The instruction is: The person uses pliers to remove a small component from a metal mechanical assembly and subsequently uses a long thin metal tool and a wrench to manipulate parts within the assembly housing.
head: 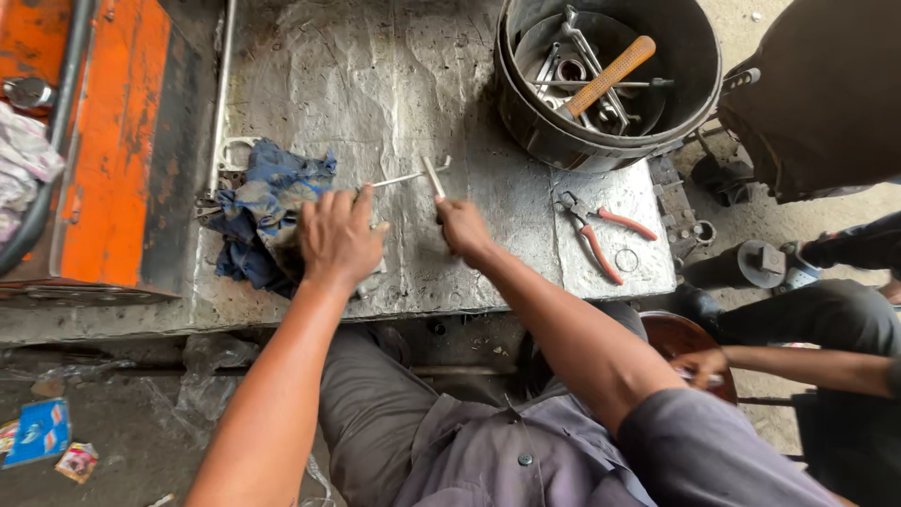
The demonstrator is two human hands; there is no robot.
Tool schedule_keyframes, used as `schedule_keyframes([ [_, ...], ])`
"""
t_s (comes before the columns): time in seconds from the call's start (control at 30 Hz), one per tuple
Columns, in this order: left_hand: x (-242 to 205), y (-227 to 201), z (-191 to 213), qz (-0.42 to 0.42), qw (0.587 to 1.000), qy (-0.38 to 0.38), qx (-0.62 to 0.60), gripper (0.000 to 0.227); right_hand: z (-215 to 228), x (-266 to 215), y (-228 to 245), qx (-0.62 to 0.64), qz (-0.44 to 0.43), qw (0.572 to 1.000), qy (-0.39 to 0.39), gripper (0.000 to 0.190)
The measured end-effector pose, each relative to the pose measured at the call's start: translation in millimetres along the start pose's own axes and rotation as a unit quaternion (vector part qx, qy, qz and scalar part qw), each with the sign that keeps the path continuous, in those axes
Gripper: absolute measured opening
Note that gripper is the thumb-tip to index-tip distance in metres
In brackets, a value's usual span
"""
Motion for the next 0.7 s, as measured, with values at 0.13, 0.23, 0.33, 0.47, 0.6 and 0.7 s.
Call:
schedule_keyframes([
  [0.13,0,7,4,0.01,1.0,-0.013,-0.013,0.07,15,0,17,0.147,0.176,0.972,-0.05,0.034],
  [0.23,1,5,-2,0.01,1.0,0.004,-0.016,0.07,3,1,15,0.069,0.238,0.966,-0.081,0.037],
  [0.33,-2,5,-3,0.018,1.0,0.025,-0.007,0.071,-12,11,-4,-0.063,0.023,0.998,-0.007,0.042],
  [0.47,-1,10,-4,0.032,0.999,0.033,-0.021,0.072,44,15,10,-0.228,0.133,0.955,-0.132,0.044],
  [0.6,-1,9,0,0.04,0.999,0.005,-0.03,0.082,85,8,5,-0.427,0.233,0.828,-0.28,0.039],
  [0.7,-2,8,2,0.039,0.998,-0.016,-0.043,0.088,87,3,4,-0.477,0.227,0.81,-0.256,0.037],
])
Point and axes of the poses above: each hand's wrist, its own x-axis towards the middle knuckle, its own z-axis out of the back of the hand, y = z × x, the point moved 6 cm from there along x, towards the middle knuckle, and after that the axes turned 2 degrees about x, right-handed, at the moved point
